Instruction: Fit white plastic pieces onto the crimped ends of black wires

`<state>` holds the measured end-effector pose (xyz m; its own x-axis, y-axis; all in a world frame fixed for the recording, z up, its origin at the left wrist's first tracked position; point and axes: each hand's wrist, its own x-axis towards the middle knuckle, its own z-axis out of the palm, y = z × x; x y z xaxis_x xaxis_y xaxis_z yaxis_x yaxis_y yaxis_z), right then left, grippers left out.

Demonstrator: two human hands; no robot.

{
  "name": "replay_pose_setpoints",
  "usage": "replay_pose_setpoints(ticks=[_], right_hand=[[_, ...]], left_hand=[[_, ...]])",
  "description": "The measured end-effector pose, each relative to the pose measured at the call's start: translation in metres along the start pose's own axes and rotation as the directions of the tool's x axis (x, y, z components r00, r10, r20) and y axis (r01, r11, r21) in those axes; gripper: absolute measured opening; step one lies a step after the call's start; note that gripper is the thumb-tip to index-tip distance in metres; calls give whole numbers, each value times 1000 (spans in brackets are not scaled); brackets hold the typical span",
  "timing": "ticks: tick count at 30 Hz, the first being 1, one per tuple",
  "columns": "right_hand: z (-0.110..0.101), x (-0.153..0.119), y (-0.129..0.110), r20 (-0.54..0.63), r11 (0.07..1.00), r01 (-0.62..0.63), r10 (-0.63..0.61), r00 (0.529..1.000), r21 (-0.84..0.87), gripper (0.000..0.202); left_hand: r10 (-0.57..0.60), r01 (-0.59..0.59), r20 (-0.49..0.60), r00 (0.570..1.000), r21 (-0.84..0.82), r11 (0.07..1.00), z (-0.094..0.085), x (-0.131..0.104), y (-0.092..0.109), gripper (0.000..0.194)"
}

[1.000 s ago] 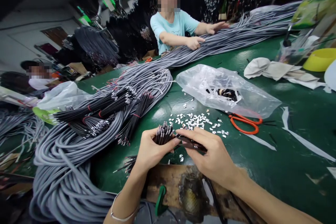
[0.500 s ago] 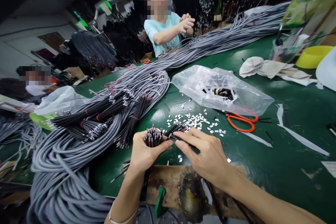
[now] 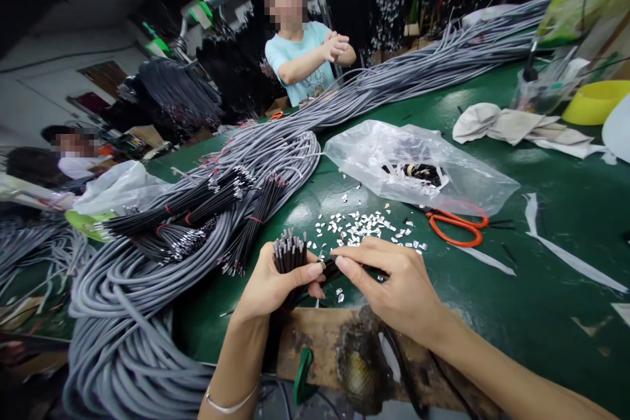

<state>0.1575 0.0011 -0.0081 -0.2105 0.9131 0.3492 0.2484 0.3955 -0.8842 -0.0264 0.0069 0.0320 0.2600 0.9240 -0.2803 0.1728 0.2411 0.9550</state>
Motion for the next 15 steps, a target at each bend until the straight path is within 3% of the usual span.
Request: replay_pose_setpoints(ticks=[7, 11, 15], right_hand=[[-7, 2, -1, 64, 996, 91, -92, 994, 14, 24], [-7, 3, -1, 131, 996, 82, -87, 987, 46, 9], [-5, 2, 5, 173, 998, 42, -50, 984, 46, 10]], left_hand=[[-83, 80, 222, 971, 23, 997, 0, -2, -2, 19], [-117, 112, 242, 963, 33, 993, 1, -1, 0, 19], [-124, 120, 231, 965, 35, 992, 4, -1, 1, 22]])
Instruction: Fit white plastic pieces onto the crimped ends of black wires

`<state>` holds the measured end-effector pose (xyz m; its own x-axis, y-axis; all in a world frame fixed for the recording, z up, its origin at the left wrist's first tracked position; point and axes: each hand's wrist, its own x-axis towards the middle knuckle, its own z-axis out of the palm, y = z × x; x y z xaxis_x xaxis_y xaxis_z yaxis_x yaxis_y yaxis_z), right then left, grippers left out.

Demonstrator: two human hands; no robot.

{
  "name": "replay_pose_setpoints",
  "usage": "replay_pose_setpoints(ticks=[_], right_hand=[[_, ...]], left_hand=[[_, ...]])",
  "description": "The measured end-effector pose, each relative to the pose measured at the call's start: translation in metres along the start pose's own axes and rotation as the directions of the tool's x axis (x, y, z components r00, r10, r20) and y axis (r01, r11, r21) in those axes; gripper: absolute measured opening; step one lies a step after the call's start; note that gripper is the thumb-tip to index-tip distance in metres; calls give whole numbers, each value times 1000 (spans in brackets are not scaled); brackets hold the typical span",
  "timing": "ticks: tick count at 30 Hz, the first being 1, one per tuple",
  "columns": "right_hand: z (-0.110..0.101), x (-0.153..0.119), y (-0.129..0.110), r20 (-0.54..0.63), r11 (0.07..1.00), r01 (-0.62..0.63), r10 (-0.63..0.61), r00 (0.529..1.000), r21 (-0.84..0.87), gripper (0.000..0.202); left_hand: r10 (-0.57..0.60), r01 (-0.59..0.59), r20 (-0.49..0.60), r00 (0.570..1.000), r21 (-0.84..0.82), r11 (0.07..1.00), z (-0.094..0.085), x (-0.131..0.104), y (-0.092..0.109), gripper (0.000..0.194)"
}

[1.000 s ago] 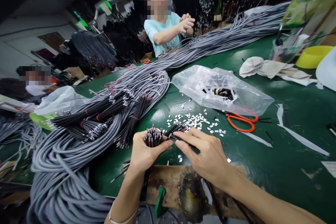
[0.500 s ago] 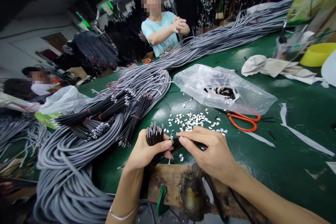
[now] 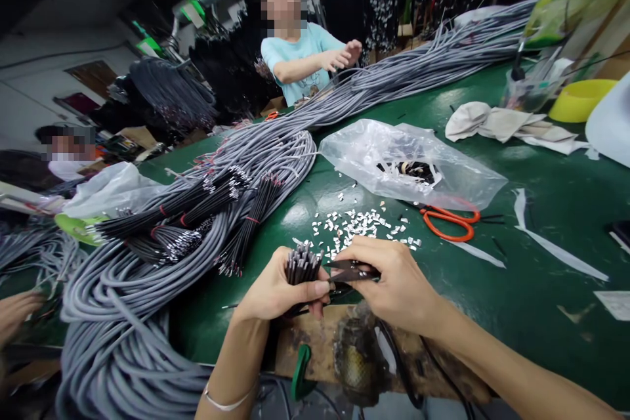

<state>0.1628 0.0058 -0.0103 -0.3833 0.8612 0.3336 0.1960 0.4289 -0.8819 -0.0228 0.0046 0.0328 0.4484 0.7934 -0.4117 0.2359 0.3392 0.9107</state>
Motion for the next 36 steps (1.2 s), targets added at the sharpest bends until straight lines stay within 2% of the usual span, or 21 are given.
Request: replay_pose_setpoints(ticks=[5, 8, 10, 14, 16, 18, 20, 22, 24, 27, 31, 36], right_hand=[[6, -3, 6, 20, 991, -128, 128, 992, -27, 13], [7, -3, 2, 3, 991, -133, 133, 991, -13, 12], [5, -2, -2, -33, 992, -123, 123, 992, 7, 13], [1, 0, -5, -206, 992, -122, 114, 972, -26, 22], [1, 0, -3, -271, 991, -116, 96, 958, -62, 17], [2, -1, -1, -294, 992, -107, 83, 952, -67, 7], [3, -2, 0, -283, 995, -88, 69, 957, -55, 26], [3, -2, 0, -259, 997, -56, 43, 965, -44, 31], [4, -2, 0, -243, 999, -35, 25, 970, -38, 29], [4, -1, -1, -255, 997, -44, 29, 967, -56, 27], [5, -2, -2, -259, 985, -101, 62, 964, -138, 31], [5, -3, -1, -233, 985, -106, 72, 970, -137, 21]], left_hand=[[78, -75, -166, 983, 25, 997, 6, 6, -1, 27], [138, -108, -298, 944, 115, 988, 7, 11, -5, 26], [154, -103, -348, 925, 159, 982, 6, 13, -8, 24], [195, -132, -284, 939, 229, 965, 4, 16, -11, 26], [209, -153, -240, 948, 232, 961, 5, 17, -12, 26], [218, -177, -214, 952, 195, 965, 7, 17, -12, 24], [215, -190, -198, 956, 138, 972, 9, 17, -13, 24], [205, -181, -213, 955, 127, 975, 11, 16, -14, 25], [216, -166, -268, 939, 198, 966, 12, 15, -15, 26], [277, -146, -387, 880, 334, 931, 13, 13, -15, 26], [326, -145, -487, 810, 372, 917, 13, 11, -11, 23], [339, -149, -494, 801, 383, 912, 13, 10, -11, 21]])
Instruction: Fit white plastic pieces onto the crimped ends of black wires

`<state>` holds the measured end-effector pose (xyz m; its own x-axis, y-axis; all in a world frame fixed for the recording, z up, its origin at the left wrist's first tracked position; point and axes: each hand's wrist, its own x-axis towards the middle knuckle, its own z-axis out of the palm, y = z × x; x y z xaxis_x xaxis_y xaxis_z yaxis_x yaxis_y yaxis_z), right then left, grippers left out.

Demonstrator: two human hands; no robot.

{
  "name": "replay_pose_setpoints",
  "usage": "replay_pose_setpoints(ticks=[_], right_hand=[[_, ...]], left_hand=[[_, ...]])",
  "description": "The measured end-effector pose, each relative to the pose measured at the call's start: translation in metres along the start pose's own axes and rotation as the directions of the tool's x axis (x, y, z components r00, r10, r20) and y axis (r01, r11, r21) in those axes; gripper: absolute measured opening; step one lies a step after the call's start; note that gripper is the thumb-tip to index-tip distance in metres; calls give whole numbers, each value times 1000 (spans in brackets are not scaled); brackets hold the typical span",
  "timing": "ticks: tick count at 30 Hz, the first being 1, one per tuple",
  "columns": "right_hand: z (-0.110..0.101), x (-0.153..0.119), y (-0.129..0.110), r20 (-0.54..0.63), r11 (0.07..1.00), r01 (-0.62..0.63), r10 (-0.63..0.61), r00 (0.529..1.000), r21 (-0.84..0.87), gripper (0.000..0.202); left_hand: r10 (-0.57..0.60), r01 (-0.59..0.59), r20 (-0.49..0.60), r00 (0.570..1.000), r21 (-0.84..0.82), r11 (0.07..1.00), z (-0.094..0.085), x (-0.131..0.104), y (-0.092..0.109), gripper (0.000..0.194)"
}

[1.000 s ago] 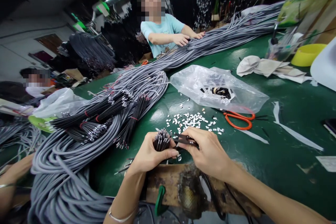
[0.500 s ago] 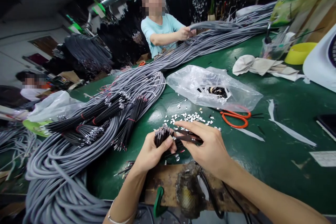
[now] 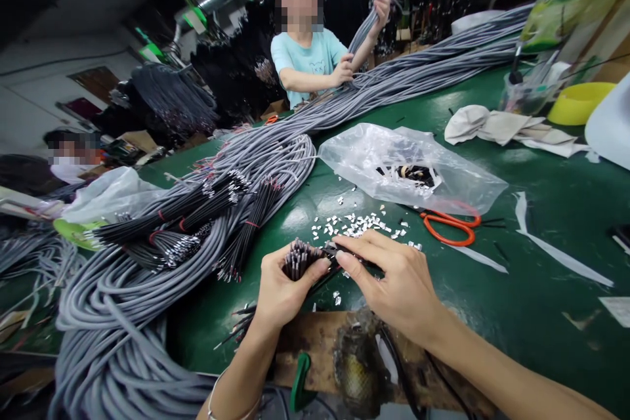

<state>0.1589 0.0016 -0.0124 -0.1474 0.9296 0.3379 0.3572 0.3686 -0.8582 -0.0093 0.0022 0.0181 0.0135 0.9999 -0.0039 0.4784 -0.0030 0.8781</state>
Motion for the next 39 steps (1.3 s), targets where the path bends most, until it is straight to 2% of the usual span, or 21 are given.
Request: replay_pose_setpoints(ticks=[8, 17, 19, 21, 25, 28, 31, 32, 35, 39], right_hand=[[-3, 3, -2, 20, 996, -21, 19, 1000, 92, 19], [-1, 1, -2, 15, 998, 38, -39, 999, 49, 19], [-2, 2, -3, 10, 999, 33, -34, 999, 39, 19], [-4, 3, -3, 17, 999, 25, -26, 1000, 44, 18], [-9, 7, -3, 44, 993, -11, 6, 999, 115, 18], [-11, 9, -4, 52, 983, -28, 19, 998, 182, 18], [-10, 9, -5, 92, 969, 3, -26, 995, 247, 12], [-10, 9, -5, 106, 967, 9, -36, 994, 253, 8], [-7, 9, -4, 144, 976, -35, 3, 990, 215, 19], [-7, 9, -2, 180, 979, -102, 70, 981, 177, 22]], left_hand=[[13, -12, -19, 1000, 43, 999, 1, -2, 1, 28], [4, -2, -37, 999, 62, 998, 0, -2, 1, 32], [-39, 39, 15, 999, -13, 999, -1, -1, 0, 29], [-92, 110, 130, 987, -141, 984, -4, -1, 0, 26], [-148, 269, 336, 930, -350, 897, -11, 0, 1, 28], [-135, 304, 411, 902, -382, 873, -14, 0, 3, 29], [-111, 309, 480, 870, -355, 882, -13, 0, 6, 31], [-120, 326, 498, 859, -350, 878, -11, -1, 7, 31], [-172, 370, 498, 850, -331, 868, -7, -1, 10, 29], [-180, 302, 421, 889, -245, 921, -3, -1, 9, 23]])
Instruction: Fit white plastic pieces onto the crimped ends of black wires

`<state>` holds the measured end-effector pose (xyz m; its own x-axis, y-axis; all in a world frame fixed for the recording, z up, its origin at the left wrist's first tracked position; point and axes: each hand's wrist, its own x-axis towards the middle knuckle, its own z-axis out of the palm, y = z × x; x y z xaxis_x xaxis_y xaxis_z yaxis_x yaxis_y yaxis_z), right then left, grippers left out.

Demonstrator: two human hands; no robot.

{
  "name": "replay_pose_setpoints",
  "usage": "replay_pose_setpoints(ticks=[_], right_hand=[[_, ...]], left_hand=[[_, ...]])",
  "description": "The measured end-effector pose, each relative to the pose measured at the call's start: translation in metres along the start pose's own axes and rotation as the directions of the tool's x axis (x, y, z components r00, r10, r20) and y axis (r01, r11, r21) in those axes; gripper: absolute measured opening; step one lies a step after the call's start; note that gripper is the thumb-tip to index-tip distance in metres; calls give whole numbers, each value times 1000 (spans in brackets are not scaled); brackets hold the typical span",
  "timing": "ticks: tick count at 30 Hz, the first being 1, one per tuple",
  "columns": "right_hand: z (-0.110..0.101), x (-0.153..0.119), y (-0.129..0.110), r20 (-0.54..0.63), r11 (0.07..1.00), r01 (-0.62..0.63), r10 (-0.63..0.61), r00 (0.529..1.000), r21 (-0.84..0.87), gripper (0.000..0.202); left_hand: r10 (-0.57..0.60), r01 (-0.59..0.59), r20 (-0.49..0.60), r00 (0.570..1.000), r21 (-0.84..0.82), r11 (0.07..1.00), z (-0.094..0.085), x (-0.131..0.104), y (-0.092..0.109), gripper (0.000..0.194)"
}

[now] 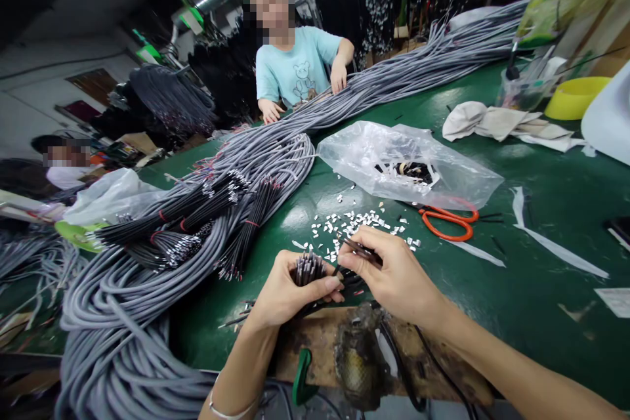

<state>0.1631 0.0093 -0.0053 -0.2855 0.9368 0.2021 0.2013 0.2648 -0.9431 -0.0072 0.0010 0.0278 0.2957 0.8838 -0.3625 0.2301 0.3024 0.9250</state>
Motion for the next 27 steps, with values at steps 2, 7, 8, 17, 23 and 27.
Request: replay_pose_setpoints(ticks=[2, 7, 8, 17, 23, 27], right_hand=[[0, 0, -1, -8, 1000, 10, -11, 1000, -29, 23], [1, -4, -7, -84, 987, 120, -129, 988, -105, 20], [2, -6, -7, -109, 984, 142, -154, 982, -109, 18], [2, -8, 11, -66, 871, 126, -178, 982, -476, 21], [3, -7, 9, -126, 976, 38, -66, 990, -215, 19], [3, -3, 3, -58, 987, 20, -29, 998, -158, 15]], left_hand=[[41, -38, -54, 998, 61, 997, 1, 2, -2, 21], [107, -77, -252, 962, 128, 989, 2, 6, -6, 22], [119, -80, -278, 953, 145, 986, 2, 7, -8, 23], [154, -80, -300, 941, 244, 966, -6, 13, -14, 16], [98, -67, -173, 980, 179, 981, 0, 10, -10, 19], [59, -43, -99, 993, 161, 986, 1, 6, -11, 19]])
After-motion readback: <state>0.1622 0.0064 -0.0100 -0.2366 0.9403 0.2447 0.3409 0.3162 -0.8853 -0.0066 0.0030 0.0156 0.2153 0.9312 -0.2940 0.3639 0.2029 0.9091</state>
